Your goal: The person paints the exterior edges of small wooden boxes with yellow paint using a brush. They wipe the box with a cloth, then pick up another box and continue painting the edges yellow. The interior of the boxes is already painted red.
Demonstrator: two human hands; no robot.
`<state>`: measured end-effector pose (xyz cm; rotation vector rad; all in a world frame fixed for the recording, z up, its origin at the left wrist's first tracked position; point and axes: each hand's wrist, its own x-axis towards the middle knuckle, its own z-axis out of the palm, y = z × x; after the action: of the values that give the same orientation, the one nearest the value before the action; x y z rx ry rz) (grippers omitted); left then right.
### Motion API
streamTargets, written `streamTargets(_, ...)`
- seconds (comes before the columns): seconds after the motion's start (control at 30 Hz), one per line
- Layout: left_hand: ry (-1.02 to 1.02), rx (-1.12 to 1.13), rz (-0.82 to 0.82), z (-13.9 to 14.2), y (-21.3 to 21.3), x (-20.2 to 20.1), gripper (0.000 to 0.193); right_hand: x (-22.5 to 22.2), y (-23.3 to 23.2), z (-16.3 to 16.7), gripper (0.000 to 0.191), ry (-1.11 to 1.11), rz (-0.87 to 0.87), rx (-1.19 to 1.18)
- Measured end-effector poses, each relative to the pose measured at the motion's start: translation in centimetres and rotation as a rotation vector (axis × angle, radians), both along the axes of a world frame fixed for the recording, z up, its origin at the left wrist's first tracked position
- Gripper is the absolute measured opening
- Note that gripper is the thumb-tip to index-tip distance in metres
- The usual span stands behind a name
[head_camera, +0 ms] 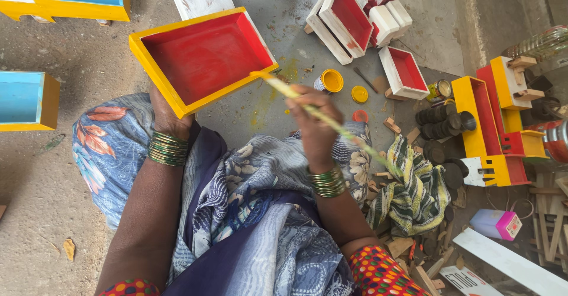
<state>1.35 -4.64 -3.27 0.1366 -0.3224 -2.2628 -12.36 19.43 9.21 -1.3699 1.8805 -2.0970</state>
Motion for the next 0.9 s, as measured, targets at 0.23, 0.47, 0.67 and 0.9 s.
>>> streamTargets(0.23,0.021,0.047,-0.029,-0.3,-0.1,0.2,0.044,-11.1,3.9,-1.6,0.018,-0.287,-0.256,-0.083)
streamTargets(0.47,-0.003,-0.047,-0.060,-0.1,-0.5,1.0,0.046,-21.6,6.3,-8.3,0.012,0.206,-0.394,0.334)
streamTargets(0.67,0.056,-0.031,-0.126,0.0,-0.5,2.4,0.046,-25.6,4.5,-12.4,0.011,0.379,-0.544,0.608)
streamTargets(0.9,0.024,0.052,-0.132,0.7,-0.5,2.8,0.048,-25.9,3.1,-13.7,0.013,0.199,-0.522,0.589)
